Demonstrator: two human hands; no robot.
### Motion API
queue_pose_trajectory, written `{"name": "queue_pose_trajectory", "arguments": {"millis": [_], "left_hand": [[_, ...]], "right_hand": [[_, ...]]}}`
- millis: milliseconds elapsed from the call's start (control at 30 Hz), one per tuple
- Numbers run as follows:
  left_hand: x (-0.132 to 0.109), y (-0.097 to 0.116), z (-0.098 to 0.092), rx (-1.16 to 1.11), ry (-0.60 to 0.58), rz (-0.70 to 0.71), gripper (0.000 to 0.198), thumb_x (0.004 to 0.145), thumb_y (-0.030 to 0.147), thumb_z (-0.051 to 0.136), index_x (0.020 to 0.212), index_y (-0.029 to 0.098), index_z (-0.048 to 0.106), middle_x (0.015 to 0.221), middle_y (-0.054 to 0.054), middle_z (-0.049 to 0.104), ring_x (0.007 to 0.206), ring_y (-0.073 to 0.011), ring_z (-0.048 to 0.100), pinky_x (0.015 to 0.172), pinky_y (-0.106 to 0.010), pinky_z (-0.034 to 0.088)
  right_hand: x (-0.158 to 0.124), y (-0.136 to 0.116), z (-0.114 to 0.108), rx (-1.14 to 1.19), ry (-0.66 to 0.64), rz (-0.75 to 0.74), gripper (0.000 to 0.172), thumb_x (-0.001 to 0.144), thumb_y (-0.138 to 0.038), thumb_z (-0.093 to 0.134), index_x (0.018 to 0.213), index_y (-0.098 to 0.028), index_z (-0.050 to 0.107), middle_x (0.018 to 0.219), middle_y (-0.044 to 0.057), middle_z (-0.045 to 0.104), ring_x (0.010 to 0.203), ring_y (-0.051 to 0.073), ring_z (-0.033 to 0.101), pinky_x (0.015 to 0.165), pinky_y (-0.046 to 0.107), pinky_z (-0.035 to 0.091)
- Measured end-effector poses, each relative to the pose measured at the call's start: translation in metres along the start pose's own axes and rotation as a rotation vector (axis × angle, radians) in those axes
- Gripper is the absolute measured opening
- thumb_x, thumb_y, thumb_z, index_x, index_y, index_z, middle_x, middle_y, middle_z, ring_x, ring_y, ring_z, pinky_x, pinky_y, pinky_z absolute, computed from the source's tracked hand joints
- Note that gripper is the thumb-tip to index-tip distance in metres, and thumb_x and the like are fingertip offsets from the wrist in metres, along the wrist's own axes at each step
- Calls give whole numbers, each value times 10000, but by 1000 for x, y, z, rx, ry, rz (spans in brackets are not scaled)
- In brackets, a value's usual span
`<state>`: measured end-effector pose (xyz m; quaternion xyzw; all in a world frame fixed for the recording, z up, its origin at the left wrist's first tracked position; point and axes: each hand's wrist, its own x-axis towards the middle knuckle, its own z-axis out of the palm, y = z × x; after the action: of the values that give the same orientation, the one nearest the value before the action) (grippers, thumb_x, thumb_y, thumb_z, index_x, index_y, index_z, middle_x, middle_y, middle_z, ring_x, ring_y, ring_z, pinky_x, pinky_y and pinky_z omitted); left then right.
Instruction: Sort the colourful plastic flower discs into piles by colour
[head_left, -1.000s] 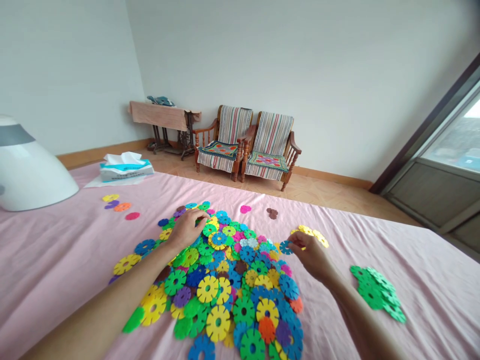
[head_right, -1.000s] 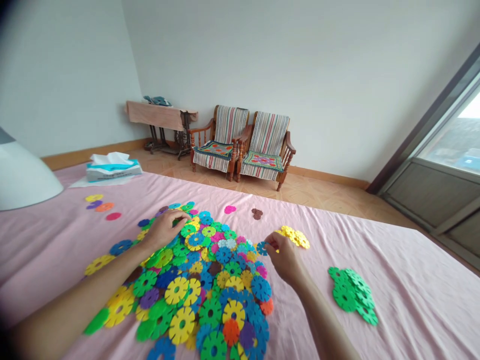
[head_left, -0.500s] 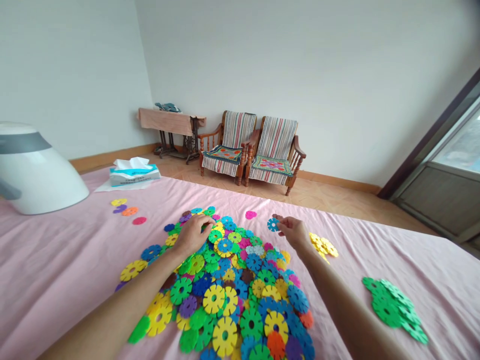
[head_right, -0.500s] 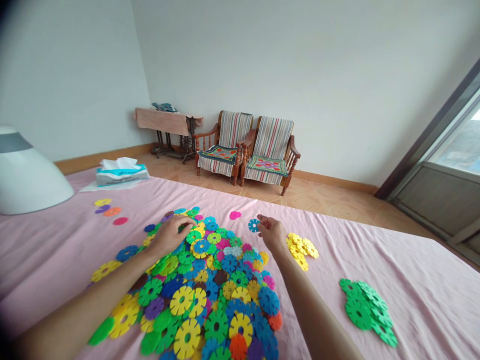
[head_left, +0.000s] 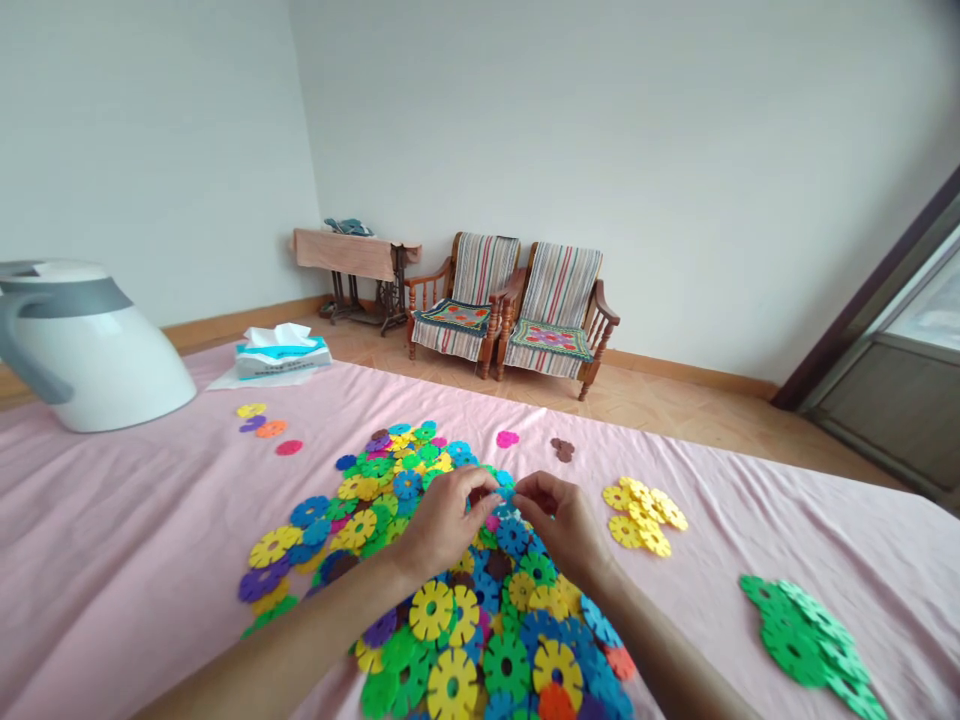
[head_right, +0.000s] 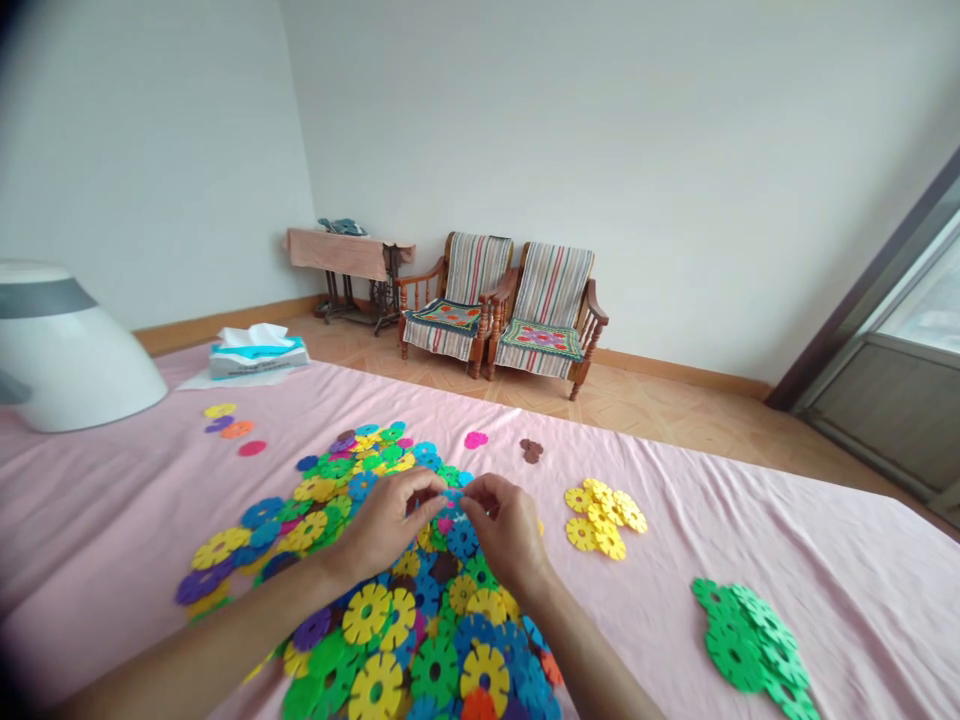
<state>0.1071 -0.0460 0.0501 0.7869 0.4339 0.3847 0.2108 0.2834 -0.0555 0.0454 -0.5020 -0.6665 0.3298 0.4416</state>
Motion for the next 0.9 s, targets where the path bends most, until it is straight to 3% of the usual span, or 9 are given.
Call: {"name": "queue_pose_trajectory", "arguments": {"millis": [133, 267, 400, 500, 733, 900], "left_hand": [[14, -11, -7, 19, 24, -109, 135, 826, 278, 575, 742, 204, 651, 717, 1, 680, 658, -155, 622, 605, -245, 478], [58, -47, -18, 103, 45, -220, 158, 851, 268, 578, 757, 162, 647, 762, -12, 685, 753, -178, 644, 685, -269, 502], [105, -85, -10, 197, 15, -372, 226, 919, 310, 559, 1059, 137, 600, 1034, -62, 632, 872, -175, 626, 766, -361, 532], [128, -103, 1, 259, 3, -474, 271, 921, 313, 557, 1147, 163, 569, 1144, -78, 591, 960, -200, 608, 808, -387, 527], [148, -116, 13, 358, -38, -536, 283, 911, 309, 574, 1160, 174, 564, 1157, -76, 585, 990, -210, 603, 818, -387, 522], [145, -127, -13, 408, -54, -463, 275, 917, 310, 562, 1158, 178, 567, 1177, -80, 578, 1006, -212, 595, 836, -397, 515]], "right_hand": [[-16, 11, -12, -86, 96, 23, 271, 836, -396, 538, 912, -168, 663, 710, 34, 675, 609, 155, 590, 577, 260, 475], [-24, 39, -24, -175, 245, 62, 321, 840, -450, 500, 901, -175, 654, 708, 46, 683, 624, 187, 616, 581, 285, 479], [-29, 57, -27, -179, 314, 81, 315, 827, -460, 498, 870, -188, 651, 712, 52, 697, 645, 212, 641, 591, 304, 494], [-30, 60, -27, -157, 299, 89, 304, 839, -455, 481, 855, -195, 639, 707, 45, 694, 656, 212, 646, 593, 299, 498], [-29, 57, -25, -157, 295, 76, 297, 838, -455, 489, 820, -199, 637, 665, 35, 679, 604, 202, 631, 558, 293, 492], [-29, 60, -25, -161, 277, 79, 300, 841, -458, 477, 826, -202, 632, 688, 45, 683, 632, 213, 639, 581, 305, 497]]}}
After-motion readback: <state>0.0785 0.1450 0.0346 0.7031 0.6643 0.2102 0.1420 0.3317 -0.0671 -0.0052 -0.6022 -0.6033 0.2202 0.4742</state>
